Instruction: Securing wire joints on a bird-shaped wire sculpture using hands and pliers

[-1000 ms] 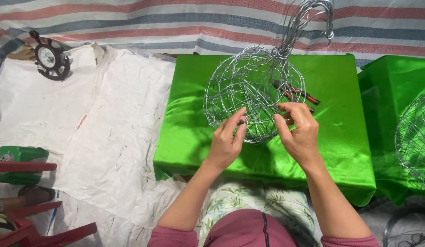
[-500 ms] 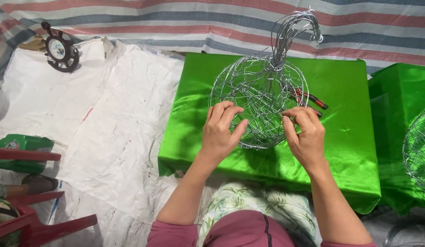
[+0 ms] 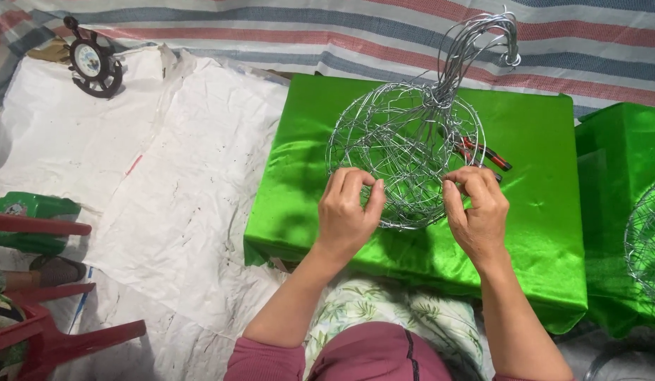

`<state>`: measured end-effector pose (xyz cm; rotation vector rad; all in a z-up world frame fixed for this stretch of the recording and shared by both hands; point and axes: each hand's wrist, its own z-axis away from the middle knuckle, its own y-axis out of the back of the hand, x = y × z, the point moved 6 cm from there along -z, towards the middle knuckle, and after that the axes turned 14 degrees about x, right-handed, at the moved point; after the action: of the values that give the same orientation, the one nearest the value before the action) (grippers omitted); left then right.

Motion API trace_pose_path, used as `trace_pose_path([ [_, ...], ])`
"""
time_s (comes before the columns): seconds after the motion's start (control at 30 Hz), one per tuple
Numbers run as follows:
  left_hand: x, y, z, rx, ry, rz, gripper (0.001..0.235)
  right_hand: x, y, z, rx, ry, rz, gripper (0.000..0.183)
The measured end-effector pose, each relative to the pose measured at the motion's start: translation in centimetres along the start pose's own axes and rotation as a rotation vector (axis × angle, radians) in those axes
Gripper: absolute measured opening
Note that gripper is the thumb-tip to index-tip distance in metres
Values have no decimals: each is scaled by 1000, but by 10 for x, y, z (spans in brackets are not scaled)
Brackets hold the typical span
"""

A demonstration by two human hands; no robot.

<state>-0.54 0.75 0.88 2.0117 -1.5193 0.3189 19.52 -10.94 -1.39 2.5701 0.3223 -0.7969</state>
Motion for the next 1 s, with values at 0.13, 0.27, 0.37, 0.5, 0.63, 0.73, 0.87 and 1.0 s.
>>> trace_pose_path([
  [0.13, 17, 12, -21, -216, 432, 305, 18, 7, 0, 4, 1, 0, 6, 2],
  [0.27, 4, -7, -10, -407, 560, 302, 19, 13, -2, 7, 8, 30, 9, 7],
  [0.37, -3, -21, -7, -442, 659, 353, 24, 16, 1, 6, 6, 48, 23, 10],
  [0.5, 0, -27, -10, -428, 767, 465, 25, 17, 5, 4, -18, 58, 37, 13],
  [0.63, 4, -28, -8, -435, 790, 405, 26, 24, 5, 8, -31, 58, 53, 14],
  [0.73, 2, -29, -4, -427, 789, 370, 32, 22, 4, 8, -28, 59, 37, 14],
  [0.87, -8, -30, 5, -459, 765, 254, 42, 23, 0, 12, -41, 63, 22, 15],
  [1.0, -27, -42, 22, -492, 744, 262, 42, 27, -1, 14, -44, 40, 19, 14],
])
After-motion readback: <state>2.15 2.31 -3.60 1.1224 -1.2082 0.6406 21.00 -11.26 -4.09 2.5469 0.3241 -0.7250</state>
